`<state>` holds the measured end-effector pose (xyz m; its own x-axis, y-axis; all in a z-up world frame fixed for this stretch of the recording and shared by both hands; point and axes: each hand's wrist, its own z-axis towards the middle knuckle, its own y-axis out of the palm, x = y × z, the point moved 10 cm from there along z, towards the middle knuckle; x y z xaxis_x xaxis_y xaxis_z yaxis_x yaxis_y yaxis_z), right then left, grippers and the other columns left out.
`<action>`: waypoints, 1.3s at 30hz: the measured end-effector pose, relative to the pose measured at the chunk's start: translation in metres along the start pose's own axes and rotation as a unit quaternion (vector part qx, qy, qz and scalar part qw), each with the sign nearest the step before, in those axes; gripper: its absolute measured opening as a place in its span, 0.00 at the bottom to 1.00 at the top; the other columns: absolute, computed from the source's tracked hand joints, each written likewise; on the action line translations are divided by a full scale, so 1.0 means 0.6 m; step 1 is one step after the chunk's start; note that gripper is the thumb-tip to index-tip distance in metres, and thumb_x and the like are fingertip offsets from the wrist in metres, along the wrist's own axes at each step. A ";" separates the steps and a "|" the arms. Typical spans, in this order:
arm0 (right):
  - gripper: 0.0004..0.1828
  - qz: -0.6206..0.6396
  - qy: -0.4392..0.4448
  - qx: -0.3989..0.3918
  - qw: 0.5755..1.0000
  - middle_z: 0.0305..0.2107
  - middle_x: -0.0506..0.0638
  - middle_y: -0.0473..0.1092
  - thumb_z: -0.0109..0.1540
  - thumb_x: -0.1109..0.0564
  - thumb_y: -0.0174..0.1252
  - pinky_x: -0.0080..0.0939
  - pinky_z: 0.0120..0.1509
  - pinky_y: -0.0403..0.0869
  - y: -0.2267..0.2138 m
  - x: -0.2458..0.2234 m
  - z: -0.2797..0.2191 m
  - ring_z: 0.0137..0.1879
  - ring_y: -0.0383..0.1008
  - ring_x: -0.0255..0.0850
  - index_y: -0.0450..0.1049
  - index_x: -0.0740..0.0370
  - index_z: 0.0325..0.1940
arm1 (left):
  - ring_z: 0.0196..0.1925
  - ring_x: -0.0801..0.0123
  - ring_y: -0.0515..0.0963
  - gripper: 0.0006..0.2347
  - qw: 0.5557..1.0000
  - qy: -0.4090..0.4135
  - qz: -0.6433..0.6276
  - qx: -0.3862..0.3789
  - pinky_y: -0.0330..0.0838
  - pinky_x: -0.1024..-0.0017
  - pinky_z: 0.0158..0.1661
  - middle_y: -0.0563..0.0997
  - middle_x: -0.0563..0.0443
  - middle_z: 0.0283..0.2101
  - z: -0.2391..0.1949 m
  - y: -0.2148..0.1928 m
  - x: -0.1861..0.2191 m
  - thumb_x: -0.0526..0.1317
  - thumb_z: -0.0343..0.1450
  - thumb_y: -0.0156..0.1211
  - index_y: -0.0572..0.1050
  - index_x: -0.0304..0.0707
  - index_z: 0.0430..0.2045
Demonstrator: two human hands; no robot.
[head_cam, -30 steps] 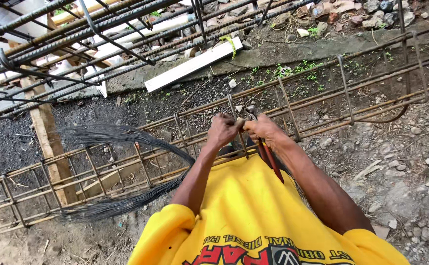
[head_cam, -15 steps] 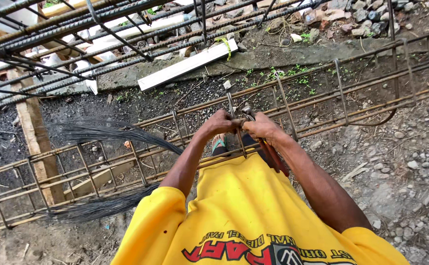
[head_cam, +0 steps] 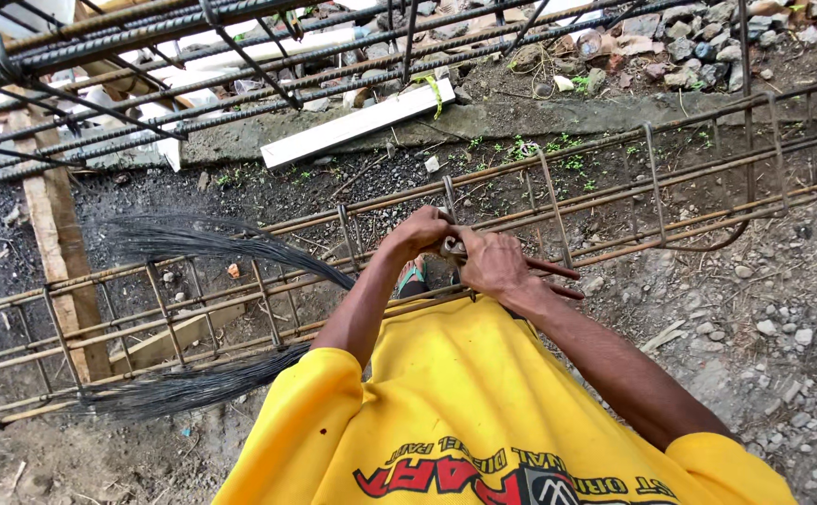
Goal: The person uses pliers to twist and secure wire ties around the intersections of a rebar grid. They repeatedly pull wire from a coil, wrap it around the rebar joints, and twist it tight to fasten the structure.
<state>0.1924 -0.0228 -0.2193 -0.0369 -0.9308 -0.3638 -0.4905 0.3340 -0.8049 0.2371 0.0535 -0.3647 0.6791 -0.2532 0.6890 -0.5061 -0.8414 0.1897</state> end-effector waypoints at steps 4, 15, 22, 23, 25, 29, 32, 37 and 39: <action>0.28 0.019 0.016 -0.010 1.000 0.29 0.62 0.78 0.55 0.58 0.55 0.63 0.54 0.75 -0.054 -0.029 -0.015 0.44 0.80 0.61 0.73 0.55 0.61 | 0.24 0.64 0.80 0.10 0.999 0.010 0.020 -0.025 0.79 0.67 0.28 0.76 0.39 0.24 -0.013 0.003 -0.001 0.32 0.63 0.55 0.81 0.25 0.31; 0.13 0.117 0.071 -0.106 0.985 0.25 0.58 0.76 0.58 0.48 0.57 0.59 0.51 0.73 -0.015 0.038 0.039 0.41 0.79 0.59 0.80 0.58 0.32 | 0.39 0.42 0.83 0.07 0.931 0.190 0.300 -0.081 0.76 0.52 0.43 0.82 0.37 0.29 -0.101 0.039 0.069 0.35 0.68 0.56 0.82 0.34 0.27; 0.19 0.181 0.167 -0.147 0.958 0.29 0.61 0.76 0.62 0.45 0.59 0.57 0.55 0.71 -0.015 0.105 0.011 0.43 0.77 0.56 0.79 0.65 0.37 | 0.41 0.41 0.82 0.07 0.930 0.178 0.317 -0.052 0.74 0.49 0.42 0.82 0.39 0.31 -0.115 0.044 0.053 0.41 0.67 0.55 0.79 0.39 0.27; 0.19 0.180 0.168 -0.147 0.958 0.29 0.61 0.76 0.62 0.45 0.59 0.57 0.55 0.71 -0.035 0.083 0.000 0.43 0.77 0.56 0.79 0.65 0.37 | 0.41 0.41 0.82 0.07 0.930 0.179 0.316 -0.052 0.74 0.49 0.42 0.82 0.39 0.31 -0.110 0.043 0.050 0.41 0.67 0.55 0.79 0.39 0.27; 0.15 0.151 0.164 -0.193 0.955 0.30 0.57 0.73 0.67 0.50 0.55 0.48 0.48 0.74 -0.060 0.036 -0.029 0.35 0.74 0.48 0.77 0.65 0.45 | 0.39 0.40 0.82 0.09 0.939 0.174 0.290 -0.057 0.74 0.49 0.41 0.82 0.37 0.30 -0.097 0.041 0.043 0.43 0.68 0.58 0.82 0.38 0.29; 0.14 0.129 0.084 -0.224 0.962 0.31 0.58 0.73 0.66 0.55 0.53 0.49 0.45 0.73 -0.068 -0.037 -0.004 0.38 0.76 0.49 0.78 0.68 0.44 | 0.36 0.47 0.84 0.08 0.946 0.171 0.269 -0.052 0.76 0.54 0.40 0.83 0.41 0.27 -0.062 0.031 0.023 0.43 0.67 0.60 0.83 0.39 0.27; 0.12 0.052 0.038 -0.270 0.961 0.34 0.60 0.76 0.65 0.57 0.55 0.54 0.50 0.74 -0.039 -0.041 0.046 0.42 0.78 0.54 0.78 0.68 0.43 | 0.34 0.52 0.84 0.10 0.960 0.149 0.233 -0.051 0.75 0.55 0.43 0.83 0.45 0.25 -0.052 0.028 0.021 0.46 0.68 0.60 0.83 0.39 0.25; 0.10 -0.076 -0.014 -0.159 0.984 0.32 0.56 0.76 0.60 0.49 0.56 0.63 0.54 0.76 -0.053 -0.004 0.103 0.47 0.79 0.57 0.79 0.55 0.35 | 0.32 0.54 0.84 0.11 0.961 0.128 0.236 -0.063 0.77 0.61 0.41 0.84 0.43 0.26 -0.063 0.028 0.022 0.45 0.71 0.62 0.85 0.37 0.31; 0.08 -0.066 0.014 -0.134 0.989 0.27 0.53 0.75 0.60 0.51 0.56 0.59 0.52 0.77 -0.022 0.054 0.104 0.41 0.79 0.54 0.77 0.55 0.33 | 0.32 0.53 0.84 0.11 0.962 0.133 0.230 -0.061 0.76 0.60 0.39 0.84 0.43 0.25 -0.053 0.029 0.012 0.45 0.70 0.62 0.84 0.37 0.32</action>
<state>0.2519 -0.0481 -0.2499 0.0203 -0.9689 -0.2467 -0.7056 0.1609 -0.6901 0.2162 0.0526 -0.3342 0.2160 -0.4406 0.8713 -0.7902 -0.6031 -0.1090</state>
